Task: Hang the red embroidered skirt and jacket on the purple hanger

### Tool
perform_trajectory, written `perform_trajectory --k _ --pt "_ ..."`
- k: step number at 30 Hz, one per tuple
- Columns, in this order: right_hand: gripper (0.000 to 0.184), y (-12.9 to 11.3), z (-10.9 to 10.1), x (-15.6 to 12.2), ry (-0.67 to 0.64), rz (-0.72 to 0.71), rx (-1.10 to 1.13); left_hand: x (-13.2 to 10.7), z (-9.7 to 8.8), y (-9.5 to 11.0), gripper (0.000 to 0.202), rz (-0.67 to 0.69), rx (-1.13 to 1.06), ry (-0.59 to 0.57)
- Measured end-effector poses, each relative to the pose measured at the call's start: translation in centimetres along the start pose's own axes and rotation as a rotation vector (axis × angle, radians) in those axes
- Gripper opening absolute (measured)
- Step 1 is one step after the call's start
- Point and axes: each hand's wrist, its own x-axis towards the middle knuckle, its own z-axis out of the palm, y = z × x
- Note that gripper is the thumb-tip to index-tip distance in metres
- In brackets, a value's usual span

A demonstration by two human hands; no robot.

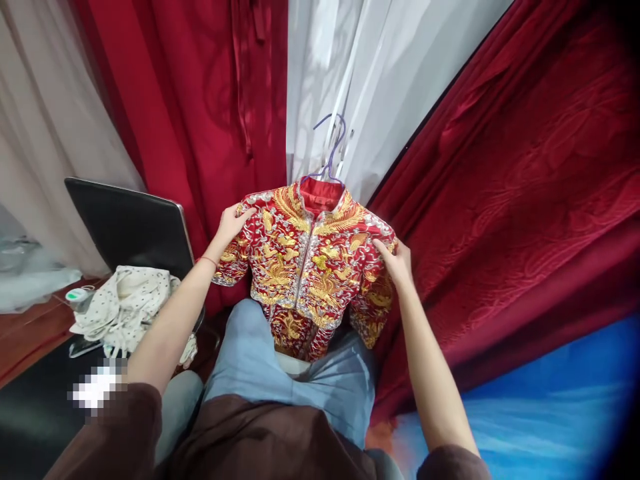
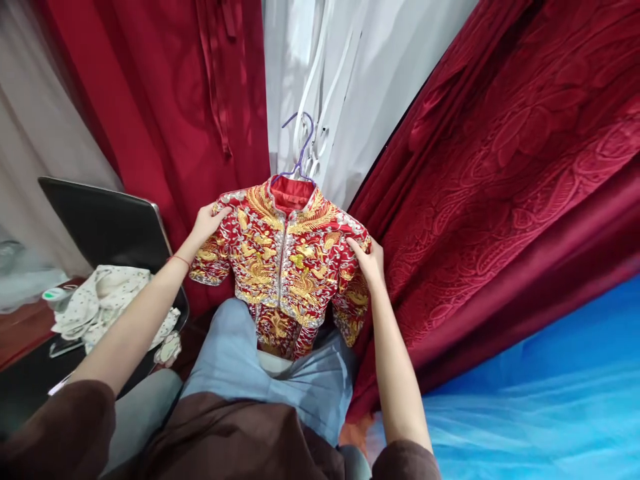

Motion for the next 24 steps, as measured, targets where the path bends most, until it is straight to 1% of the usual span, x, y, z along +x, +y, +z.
perform_trajectory --k 2,3,7,11,14,19,22,24 --pt "0.044 0.3 0.7 -0.6 0.093 -0.026 -0.008 -1.0 0.5 -0.1 0.051 0.024 -0.017 0.085" --pt "0.044 0.5 1.0 -0.7 0.128 -0.034 -0.012 -1.3 0.6 0.1 0.051 0.039 -0.033 0.107" --pt "0.044 0.9 1.7 -1.0 0.217 -0.063 -0.022 -2.5 0.7 1.2 0.053 0.066 -0.081 0.122" --pt "0.043 0.9 1.7 -1.3 0.231 -0.087 0.009 -3.3 0.5 1.6 0.055 0.070 -0.105 0.140" --pt "0.043 0.7 1.6 -1.4 0.221 -0.078 0.031 -3.7 0.5 1.6 0.057 0.070 -0.122 0.140" --pt "0.049 1.0 1.6 -1.1 0.210 -0.049 0.037 -4.0 0.5 1.8 0.053 0.106 -0.131 0.148" --pt "0.055 1.4 1.9 -1.1 0.248 -0.007 -0.060 -3.9 0.7 1.5 0.050 0.112 -0.131 0.159" --pt "0.065 1.5 2.8 -1.4 0.330 -0.007 -0.218 -3.9 1.2 1.1 0.048 0.107 -0.122 0.176"
